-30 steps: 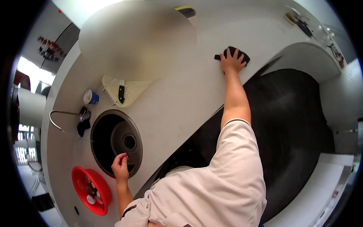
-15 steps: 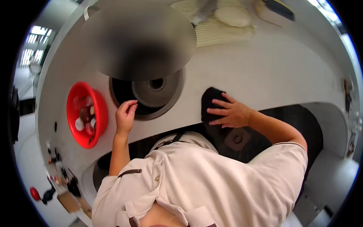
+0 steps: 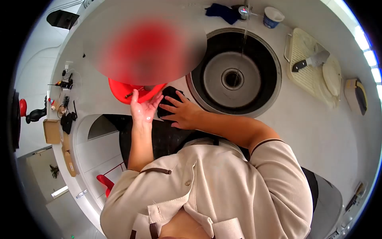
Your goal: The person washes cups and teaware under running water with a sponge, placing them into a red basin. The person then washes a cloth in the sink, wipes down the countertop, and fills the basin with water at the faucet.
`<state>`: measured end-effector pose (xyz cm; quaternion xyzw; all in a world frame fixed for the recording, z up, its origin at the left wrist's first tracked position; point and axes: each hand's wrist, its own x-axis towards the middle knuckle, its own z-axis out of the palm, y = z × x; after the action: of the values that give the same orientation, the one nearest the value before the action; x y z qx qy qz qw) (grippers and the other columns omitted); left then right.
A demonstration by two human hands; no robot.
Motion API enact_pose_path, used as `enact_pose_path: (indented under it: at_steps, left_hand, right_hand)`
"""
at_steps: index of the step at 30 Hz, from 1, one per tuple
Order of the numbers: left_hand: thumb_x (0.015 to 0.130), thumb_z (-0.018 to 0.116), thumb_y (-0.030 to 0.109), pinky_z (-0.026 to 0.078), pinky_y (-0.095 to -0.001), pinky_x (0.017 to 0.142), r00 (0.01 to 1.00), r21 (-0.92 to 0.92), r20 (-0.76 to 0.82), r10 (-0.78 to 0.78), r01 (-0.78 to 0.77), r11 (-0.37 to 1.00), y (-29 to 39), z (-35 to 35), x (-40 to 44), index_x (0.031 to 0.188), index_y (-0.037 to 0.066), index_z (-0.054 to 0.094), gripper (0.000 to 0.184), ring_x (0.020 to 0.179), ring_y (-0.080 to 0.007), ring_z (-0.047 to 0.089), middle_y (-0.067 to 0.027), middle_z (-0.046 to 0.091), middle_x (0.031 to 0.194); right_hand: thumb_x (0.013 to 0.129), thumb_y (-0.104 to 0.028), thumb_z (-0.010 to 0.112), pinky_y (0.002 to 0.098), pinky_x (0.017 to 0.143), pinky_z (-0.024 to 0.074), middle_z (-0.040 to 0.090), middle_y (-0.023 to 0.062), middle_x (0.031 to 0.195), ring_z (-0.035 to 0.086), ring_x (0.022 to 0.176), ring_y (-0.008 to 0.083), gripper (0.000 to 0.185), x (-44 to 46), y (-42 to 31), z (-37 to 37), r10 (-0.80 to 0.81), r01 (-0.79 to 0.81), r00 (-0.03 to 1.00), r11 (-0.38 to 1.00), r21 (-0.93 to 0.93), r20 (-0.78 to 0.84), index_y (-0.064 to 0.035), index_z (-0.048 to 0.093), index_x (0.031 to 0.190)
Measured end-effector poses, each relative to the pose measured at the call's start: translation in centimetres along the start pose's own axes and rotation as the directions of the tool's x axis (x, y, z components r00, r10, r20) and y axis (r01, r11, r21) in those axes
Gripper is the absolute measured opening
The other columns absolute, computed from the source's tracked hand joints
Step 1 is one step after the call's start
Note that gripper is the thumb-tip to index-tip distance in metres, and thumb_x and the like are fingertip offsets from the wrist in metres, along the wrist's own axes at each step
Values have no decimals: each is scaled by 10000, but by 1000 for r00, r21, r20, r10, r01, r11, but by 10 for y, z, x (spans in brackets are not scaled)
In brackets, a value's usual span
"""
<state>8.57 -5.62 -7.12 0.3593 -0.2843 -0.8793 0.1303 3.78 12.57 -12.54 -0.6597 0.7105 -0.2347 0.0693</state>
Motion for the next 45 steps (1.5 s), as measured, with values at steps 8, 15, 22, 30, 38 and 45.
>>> enact_pose_path:
  at_steps: [8,15,22,30,38,45]
  left_hand:
    - [815,496,27,575,-441,759,988,-43,-94,124,-129,991,20,-6,22,1040,-45,509,236,901,-295,615,-155,597,995]
    - [822,510,34,572,-483,790,990,-83,-39,136,-139,987,42,20,15,1057,-50,501,250,887,-303,631,-165,606,1002]
    - [810,522,27,567,-461,797,987,-24,-38,153,-154,988,40,16,14,1109,-37,497,307,925,-294,620,-154,603,1046]
    - [789,527,6,575,-458,761,997,-42,-48,56,-58,997,43,3,19,1123,-16,496,336,909,-287,618,-139,601,1030]
    - [791,543,32,567,-514,784,1000,-22,-22,-2,1,1000,44,-14,24,1115,-42,494,335,902,-319,625,-172,601,1050]
    - [862,585,219,561,-439,808,995,-1,34,89,-89,996,32,-5,8,1159,-4,477,387,991,-292,591,-158,564,1141]
  right_hand:
    - [816,-448,552,598,1085,136,354,38,1429,203,1371,287,435,50,19,6,100,-106,989,993,-55,-107,-297,584,1222]
    - [815,-418,566,611,1051,195,384,56,1395,284,1321,309,437,68,101,-8,349,-406,885,902,-144,-310,-289,568,1232]
    - [856,-391,521,619,1052,165,402,92,1392,311,1309,329,461,36,186,-43,591,-758,614,627,-181,-523,-271,506,1301]
    - [864,-465,517,604,1042,212,460,60,1344,378,1257,312,442,-34,212,-82,564,-914,380,353,-202,-733,-272,539,1261]
    - [853,-447,553,543,1059,234,438,78,1325,419,1193,337,517,-109,187,-109,716,-987,129,28,-156,-687,-276,460,1332]
    - [789,-196,641,443,832,426,503,110,1180,509,988,326,521,-161,139,-112,745,-969,231,120,-214,-626,-236,506,1290]
